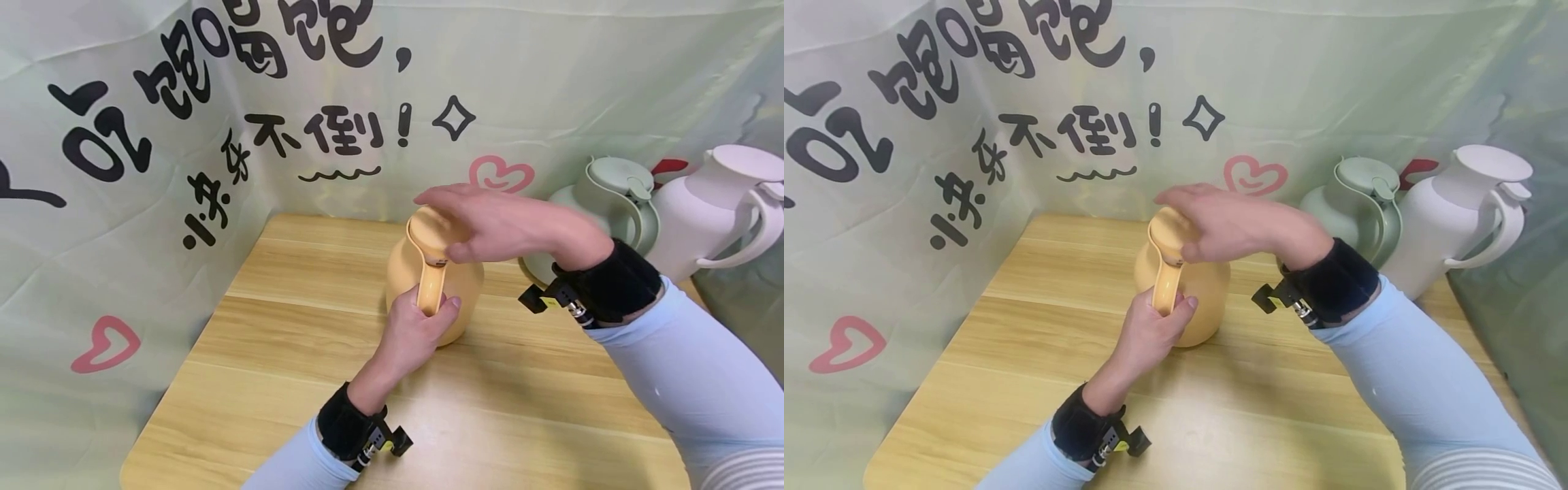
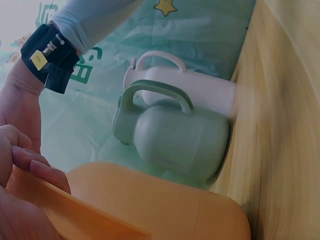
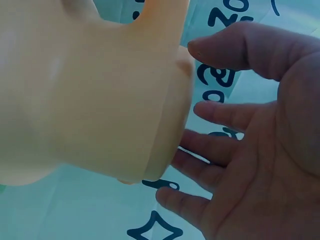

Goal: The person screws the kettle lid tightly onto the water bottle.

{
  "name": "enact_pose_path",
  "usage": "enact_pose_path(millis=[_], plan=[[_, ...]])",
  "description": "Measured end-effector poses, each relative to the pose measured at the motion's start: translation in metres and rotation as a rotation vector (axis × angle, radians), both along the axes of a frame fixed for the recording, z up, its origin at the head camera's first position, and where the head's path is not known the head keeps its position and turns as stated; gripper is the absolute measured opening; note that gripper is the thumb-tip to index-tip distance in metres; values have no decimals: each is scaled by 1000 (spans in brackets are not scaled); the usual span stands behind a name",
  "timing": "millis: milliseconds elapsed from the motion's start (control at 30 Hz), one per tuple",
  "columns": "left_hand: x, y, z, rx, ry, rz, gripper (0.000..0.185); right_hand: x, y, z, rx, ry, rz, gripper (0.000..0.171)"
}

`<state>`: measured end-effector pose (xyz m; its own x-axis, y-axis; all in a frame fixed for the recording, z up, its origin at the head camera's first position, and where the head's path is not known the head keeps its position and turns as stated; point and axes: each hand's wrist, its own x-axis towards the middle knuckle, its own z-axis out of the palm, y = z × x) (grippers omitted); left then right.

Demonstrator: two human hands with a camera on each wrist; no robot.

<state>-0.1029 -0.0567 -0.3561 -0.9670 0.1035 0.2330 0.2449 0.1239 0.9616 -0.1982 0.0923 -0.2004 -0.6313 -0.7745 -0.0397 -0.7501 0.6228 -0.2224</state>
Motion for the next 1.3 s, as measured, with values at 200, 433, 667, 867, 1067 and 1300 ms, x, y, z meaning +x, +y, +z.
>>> enact_pose_path(millis=[200,433,667,867,1067,1300], plan=[[-1,0,-2,-11,3,1,28,-5,-3,-2,28,15,-62,77],[0,0,-2,-14,-10,-1,27,-7,-5,-5,42,123,-185,91],[0,0,-2,-15,-1,2,27,-7,-7,-8,69,193,-246,90],[0,0,-3,-8,1,4,28,-7,-4,-6,66,135,-241,84],[0,0,-1,27,-6,-14,29,-7,2,3,26,-36,-91,77],[-1,-2,-1,92,-6,-96,32,-11,2,7,48,-78,-59,75]])
